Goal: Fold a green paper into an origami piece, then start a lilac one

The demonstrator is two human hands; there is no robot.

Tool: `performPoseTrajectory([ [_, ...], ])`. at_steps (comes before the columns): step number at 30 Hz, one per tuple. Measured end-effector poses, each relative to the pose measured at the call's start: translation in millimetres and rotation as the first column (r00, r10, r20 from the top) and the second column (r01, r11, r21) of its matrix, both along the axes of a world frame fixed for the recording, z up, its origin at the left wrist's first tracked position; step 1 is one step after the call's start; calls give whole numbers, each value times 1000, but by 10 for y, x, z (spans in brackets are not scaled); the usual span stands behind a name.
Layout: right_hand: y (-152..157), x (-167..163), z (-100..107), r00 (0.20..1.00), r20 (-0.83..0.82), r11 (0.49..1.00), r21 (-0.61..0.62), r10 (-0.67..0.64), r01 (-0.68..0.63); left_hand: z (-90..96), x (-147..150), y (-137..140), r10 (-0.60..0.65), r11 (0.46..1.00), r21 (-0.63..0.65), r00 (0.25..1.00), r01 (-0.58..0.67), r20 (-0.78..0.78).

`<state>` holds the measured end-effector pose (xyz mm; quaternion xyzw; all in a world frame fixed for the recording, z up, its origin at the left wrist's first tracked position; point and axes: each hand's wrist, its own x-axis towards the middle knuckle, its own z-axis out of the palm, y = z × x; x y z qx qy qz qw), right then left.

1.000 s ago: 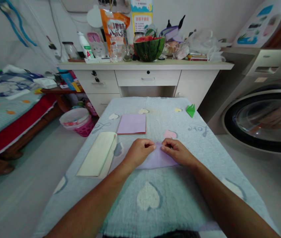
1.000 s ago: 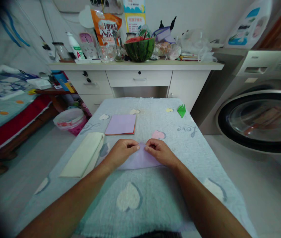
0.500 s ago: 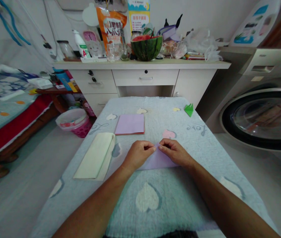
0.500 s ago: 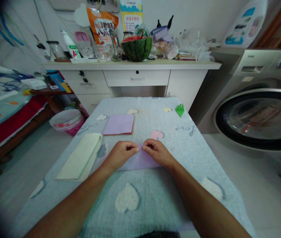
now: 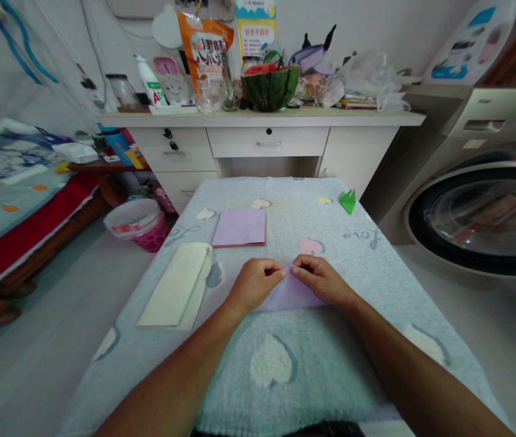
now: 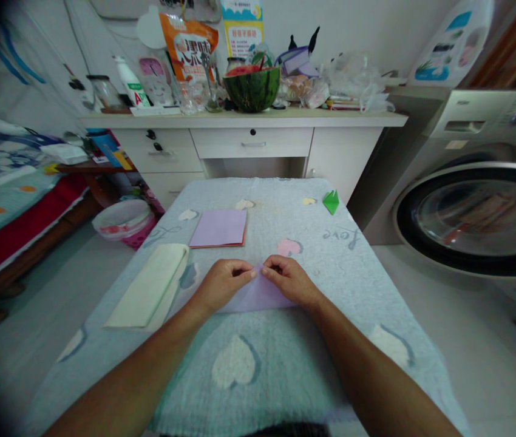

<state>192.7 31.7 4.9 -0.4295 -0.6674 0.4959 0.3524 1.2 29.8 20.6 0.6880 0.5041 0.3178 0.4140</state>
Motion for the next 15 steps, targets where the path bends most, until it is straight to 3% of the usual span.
performPoseTrajectory([
  [15,-4,-5,129,1000,-14,994,107,-7,8,1,22,-16,-63,998,28,998,62,16],
])
